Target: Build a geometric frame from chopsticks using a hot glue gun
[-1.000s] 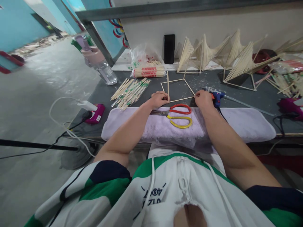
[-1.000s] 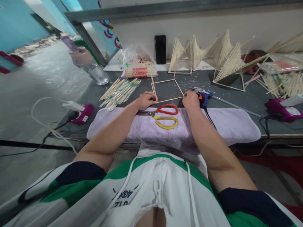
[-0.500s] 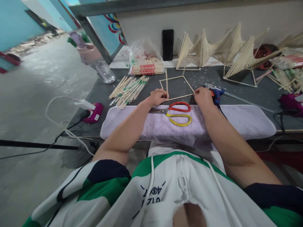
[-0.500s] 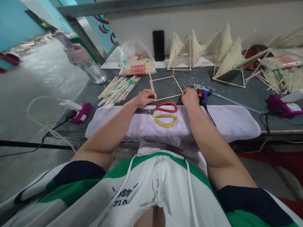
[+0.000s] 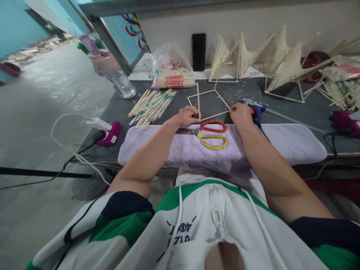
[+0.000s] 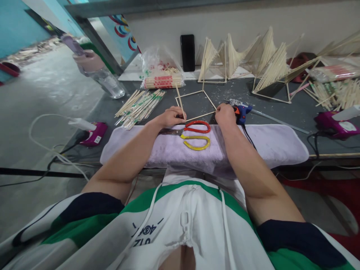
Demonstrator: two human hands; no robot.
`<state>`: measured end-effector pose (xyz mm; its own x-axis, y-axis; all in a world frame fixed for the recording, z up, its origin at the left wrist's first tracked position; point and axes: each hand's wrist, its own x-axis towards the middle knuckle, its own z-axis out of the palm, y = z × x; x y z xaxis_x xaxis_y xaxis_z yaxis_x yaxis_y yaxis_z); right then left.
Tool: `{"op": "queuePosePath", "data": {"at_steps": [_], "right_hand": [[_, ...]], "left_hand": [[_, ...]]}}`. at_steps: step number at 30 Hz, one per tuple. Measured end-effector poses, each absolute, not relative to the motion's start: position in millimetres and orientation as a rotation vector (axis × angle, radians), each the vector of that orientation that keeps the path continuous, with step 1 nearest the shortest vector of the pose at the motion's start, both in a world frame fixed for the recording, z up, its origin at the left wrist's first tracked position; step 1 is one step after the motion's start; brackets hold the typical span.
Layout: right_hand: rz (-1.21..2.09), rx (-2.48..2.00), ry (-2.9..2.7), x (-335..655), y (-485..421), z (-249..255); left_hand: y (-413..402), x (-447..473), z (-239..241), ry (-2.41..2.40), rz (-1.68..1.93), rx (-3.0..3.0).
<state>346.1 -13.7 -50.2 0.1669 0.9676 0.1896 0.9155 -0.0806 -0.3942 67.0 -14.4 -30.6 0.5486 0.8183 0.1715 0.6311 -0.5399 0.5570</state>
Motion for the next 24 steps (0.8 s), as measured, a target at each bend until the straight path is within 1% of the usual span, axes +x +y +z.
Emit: {"op": "queuePosePath", "data": {"at_steps": [3,7,14,21,24], "right_hand": [[0.182,-2.038,-1.79,345.5,-14.0,-48.6],[0.211,-2.027,-1.785,344.3,-13.9,-46.7],[0.235,-1.958,-1.779,342.8,-15.2,-49.0],[0.212,-1.854,-1.827,341.2,-18.8,-47.1],[0.213,-1.808,-1.819,340.6,-21.5,-46.1]], "left_hand": [[-15.9,68.2,-31.1,1.149,0.524,2.424],[-18.7,73.6,-34.5,1.219,0.535,2.36],[-21.7,78.5,-33.7,1.264,0.621,2.427],[-27.8,81.5,-28.5,1.129,0.633,2.45],[-22.5,72.6,-26.4,1.178,0.684,2.424]]}}
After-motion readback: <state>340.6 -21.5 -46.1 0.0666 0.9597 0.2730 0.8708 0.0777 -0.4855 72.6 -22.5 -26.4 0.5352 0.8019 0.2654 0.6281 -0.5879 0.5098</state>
